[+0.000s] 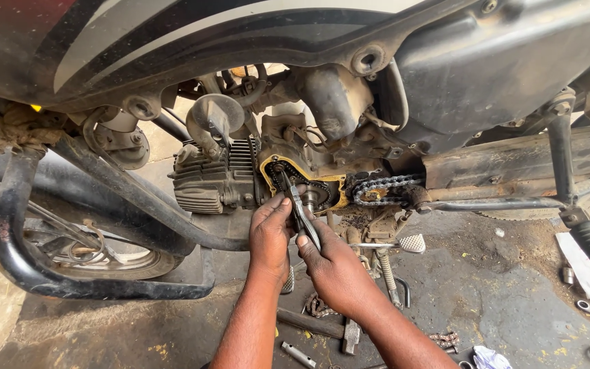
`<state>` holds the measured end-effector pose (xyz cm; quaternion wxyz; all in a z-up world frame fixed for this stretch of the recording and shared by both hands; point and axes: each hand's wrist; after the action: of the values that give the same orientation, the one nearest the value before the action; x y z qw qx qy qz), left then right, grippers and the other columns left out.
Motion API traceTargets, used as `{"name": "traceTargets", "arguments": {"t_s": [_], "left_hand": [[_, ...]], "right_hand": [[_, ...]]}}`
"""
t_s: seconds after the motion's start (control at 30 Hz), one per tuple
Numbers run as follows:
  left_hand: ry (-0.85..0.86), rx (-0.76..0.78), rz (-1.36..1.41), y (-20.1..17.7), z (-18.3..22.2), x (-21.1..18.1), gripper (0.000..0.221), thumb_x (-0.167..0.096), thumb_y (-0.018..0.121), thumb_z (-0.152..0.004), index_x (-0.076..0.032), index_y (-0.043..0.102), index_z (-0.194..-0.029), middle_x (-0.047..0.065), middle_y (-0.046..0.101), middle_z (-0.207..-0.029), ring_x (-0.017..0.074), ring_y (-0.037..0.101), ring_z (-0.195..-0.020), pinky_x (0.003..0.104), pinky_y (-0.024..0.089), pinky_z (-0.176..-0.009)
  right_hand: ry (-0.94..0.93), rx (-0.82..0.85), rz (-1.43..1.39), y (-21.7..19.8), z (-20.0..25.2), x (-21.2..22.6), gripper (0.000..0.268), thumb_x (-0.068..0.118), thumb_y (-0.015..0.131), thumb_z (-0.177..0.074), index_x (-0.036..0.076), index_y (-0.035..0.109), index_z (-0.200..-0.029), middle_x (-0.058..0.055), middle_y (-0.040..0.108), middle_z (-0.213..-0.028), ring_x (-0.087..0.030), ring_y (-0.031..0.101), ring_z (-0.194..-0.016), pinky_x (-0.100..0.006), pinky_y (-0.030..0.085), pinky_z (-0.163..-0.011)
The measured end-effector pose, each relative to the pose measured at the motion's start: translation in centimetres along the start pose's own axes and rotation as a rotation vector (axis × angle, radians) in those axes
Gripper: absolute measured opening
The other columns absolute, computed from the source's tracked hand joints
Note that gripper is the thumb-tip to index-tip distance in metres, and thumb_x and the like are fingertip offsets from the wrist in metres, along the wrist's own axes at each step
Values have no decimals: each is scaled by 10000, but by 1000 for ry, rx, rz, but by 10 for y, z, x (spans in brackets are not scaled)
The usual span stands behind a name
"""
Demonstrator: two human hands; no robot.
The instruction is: The person crouches beside a motorcycle with its engine side cover removed and uses pliers to grip and work on the cam chain and sprocket assembly inside the exposed engine case. They reposition the pliers repeatedly on the chain and components, at one point reaching up to the engine's upper area before returning to the chain.
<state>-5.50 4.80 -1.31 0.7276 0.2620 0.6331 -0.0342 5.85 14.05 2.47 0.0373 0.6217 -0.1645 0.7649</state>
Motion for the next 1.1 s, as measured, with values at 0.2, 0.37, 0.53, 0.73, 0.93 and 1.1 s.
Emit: {"name": "traceTargets", "arguments": {"t_s": [0.2,0.37,0.53,0.73,0.93,1.1], "left_hand": [[-21,25,74,-3,-3,-1,360,-154,499,-991,21,702,-1231,78,737,-1027,157,676,-911,308,528,-875],[-45,46,152,-9,-4,0,339,-152,521,-1008,32,708,-1223,90,724,-980,167,668,-838,307,540,-799],[-78,39,163,-9,3,-12,345,-140,524,-993,25,707,-1234,83,732,-983,153,671,-833,292,553,-802],[-81,45,200,-18,1,-9,322,-173,564,-986,2,722,-1206,72,736,-992,151,676,-857,293,542,-819],[-66,-170,-92,-10,28,16,408,-386,539,-1014,-35,741,-1070,67,736,-906,145,659,-790,309,516,-737],[-210,-312,-245,5,67,23,575,-515,434,-1029,-29,734,-963,84,708,-760,178,607,-685,354,489,-637]], "right_hand": [[-49,-30,-74,7,-1,-1,563,325,546,-980,117,465,-1497,-60,698,-848,-140,629,-728,-317,538,-703],[89,-70,-103,14,3,10,536,319,557,-964,145,503,-1468,-22,642,-782,-122,572,-619,-326,499,-551],[89,-54,-119,18,8,21,446,306,545,-988,83,603,-1370,-51,587,-739,-146,529,-593,-345,458,-522],[46,-95,-174,30,-4,1,394,285,563,-997,55,632,-1310,-30,671,-876,-104,564,-731,-287,477,-670],[-58,-137,-55,33,-1,11,385,292,539,-1002,19,643,-1253,-125,717,-976,-223,633,-844,-370,502,-775],[-134,-289,509,36,1,28,404,349,494,-1013,-6,664,-1104,-287,707,-991,-461,659,-990,-522,501,-840]]}}
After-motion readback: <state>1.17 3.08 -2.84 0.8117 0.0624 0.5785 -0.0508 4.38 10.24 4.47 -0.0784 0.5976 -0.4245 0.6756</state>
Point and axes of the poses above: each hand's wrist, its own z-axis away from the middle knuckle, its own y-axis out of the palm, x = y × z
